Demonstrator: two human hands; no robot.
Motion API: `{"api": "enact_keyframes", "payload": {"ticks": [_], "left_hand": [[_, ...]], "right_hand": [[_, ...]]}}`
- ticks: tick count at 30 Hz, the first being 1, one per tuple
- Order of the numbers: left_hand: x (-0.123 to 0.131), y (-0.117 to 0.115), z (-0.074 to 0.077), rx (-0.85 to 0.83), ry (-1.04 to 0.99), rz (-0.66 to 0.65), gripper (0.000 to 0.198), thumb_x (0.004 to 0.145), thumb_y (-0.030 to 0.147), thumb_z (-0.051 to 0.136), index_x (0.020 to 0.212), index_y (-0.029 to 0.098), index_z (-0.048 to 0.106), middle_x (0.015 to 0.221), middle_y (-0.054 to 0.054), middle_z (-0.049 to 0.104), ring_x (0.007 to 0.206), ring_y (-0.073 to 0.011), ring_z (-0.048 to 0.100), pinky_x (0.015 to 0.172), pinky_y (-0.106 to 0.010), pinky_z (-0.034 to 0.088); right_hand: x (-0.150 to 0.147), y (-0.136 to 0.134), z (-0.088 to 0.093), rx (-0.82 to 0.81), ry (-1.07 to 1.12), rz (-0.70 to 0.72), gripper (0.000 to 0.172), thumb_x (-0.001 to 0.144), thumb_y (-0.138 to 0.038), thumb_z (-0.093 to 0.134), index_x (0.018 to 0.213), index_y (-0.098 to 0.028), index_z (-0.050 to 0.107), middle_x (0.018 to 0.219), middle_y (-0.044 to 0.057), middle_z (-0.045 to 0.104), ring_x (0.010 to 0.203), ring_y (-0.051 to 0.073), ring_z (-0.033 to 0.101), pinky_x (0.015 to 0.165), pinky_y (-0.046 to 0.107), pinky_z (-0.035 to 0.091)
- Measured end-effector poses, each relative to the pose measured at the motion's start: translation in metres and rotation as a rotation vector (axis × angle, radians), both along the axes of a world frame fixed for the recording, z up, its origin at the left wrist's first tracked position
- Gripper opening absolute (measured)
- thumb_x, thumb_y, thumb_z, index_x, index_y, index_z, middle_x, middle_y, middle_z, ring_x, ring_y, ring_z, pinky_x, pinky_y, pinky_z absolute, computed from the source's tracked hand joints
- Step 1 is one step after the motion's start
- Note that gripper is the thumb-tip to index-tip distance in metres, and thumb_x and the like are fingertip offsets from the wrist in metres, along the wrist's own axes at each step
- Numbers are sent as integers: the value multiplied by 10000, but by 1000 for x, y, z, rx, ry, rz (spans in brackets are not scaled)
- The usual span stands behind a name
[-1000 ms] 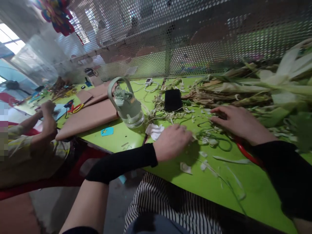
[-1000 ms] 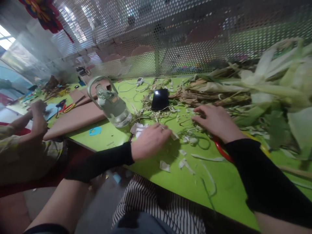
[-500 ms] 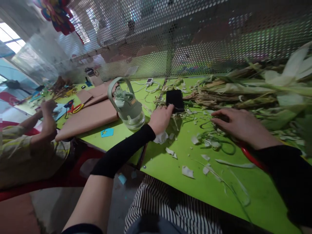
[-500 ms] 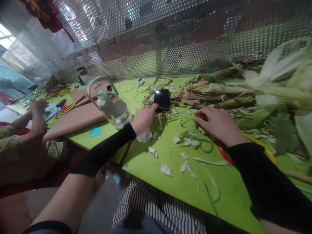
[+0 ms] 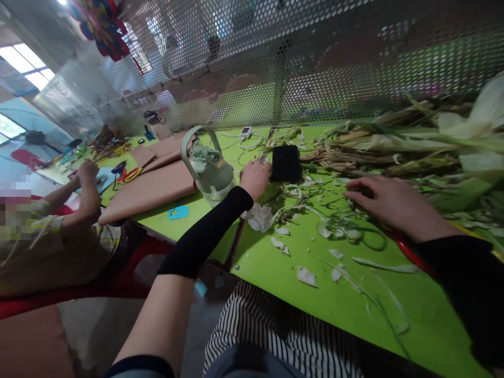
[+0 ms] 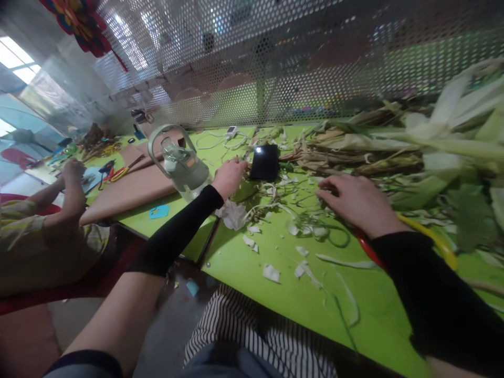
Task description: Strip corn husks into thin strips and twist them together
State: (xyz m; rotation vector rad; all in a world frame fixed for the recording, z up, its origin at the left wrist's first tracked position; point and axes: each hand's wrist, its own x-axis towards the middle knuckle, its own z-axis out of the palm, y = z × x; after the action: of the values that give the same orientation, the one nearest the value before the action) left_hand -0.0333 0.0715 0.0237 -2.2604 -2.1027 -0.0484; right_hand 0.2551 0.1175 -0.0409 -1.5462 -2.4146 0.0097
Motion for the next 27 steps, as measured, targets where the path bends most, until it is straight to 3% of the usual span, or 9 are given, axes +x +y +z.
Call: {"api": "enact_keyframes", "payload": {"ticks": [4,9,12,17,19,21,24,27], "left_hand": [[-10,2,-2,53,-40,-28,454,966,9,353,1321,137,606,1282,-188,633,1149,-254,644,951,-350,507],[-13,11,-21,21,-123,-59,482,946,10,386,1314,190,639,1308,-166,619,1151,-246,617,963,-362,500],[-16,18,-30,21,-120,-17,388,960,43,394,1204,158,673,1297,-179,615,1179,-268,588,964,-379,484],[-24,10,-23,73,-148,8,262,966,71,458,1151,118,636,1312,-190,603,1224,-266,552,976,-377,472],[-23,5,-17,74,-344,-19,183,965,105,527,1118,114,629,1212,-155,657,1148,-225,593,987,-352,471],[-19,-1,-11,7,-728,-61,126,972,167,575,1079,120,625,1116,-103,692,1007,-160,631,936,-305,492],[-10,-11,-4,-234,-1304,-70,94,993,183,553,1025,130,624,1058,-54,711,811,-69,614,864,-253,517],[-3,-21,1,-400,-1610,-27,112,1002,131,532,1002,132,643,1026,-47,734,759,-40,610,920,-243,532]], "right_hand": [[-2,-1,2,-25,-19,-2,376,892,-456,501,1033,-194,732,1103,172,784,958,334,703,845,430,512],[-3,0,2,-51,-31,-2,361,893,-444,512,1022,-191,735,1098,174,783,953,332,700,848,427,508],[-3,2,1,-26,-25,3,341,896,-433,513,1004,-198,735,1087,174,789,932,335,699,831,433,512],[-4,0,1,-16,-15,11,345,904,-434,505,1002,-198,736,1107,173,785,958,333,694,864,437,509],[-5,-2,2,-26,-11,2,357,908,-433,497,1012,-190,738,1118,181,779,972,335,690,873,438,506],[-7,-4,5,-39,-8,-3,354,906,-424,497,1014,-188,738,1118,182,778,971,334,688,870,437,503],[-8,-6,8,-44,0,4,324,897,-405,505,983,-194,736,1097,177,784,961,335,689,868,438,502],[-9,-6,10,-33,13,-1,329,899,-397,502,973,-177,735,1080,196,781,964,347,692,867,442,508]]}}
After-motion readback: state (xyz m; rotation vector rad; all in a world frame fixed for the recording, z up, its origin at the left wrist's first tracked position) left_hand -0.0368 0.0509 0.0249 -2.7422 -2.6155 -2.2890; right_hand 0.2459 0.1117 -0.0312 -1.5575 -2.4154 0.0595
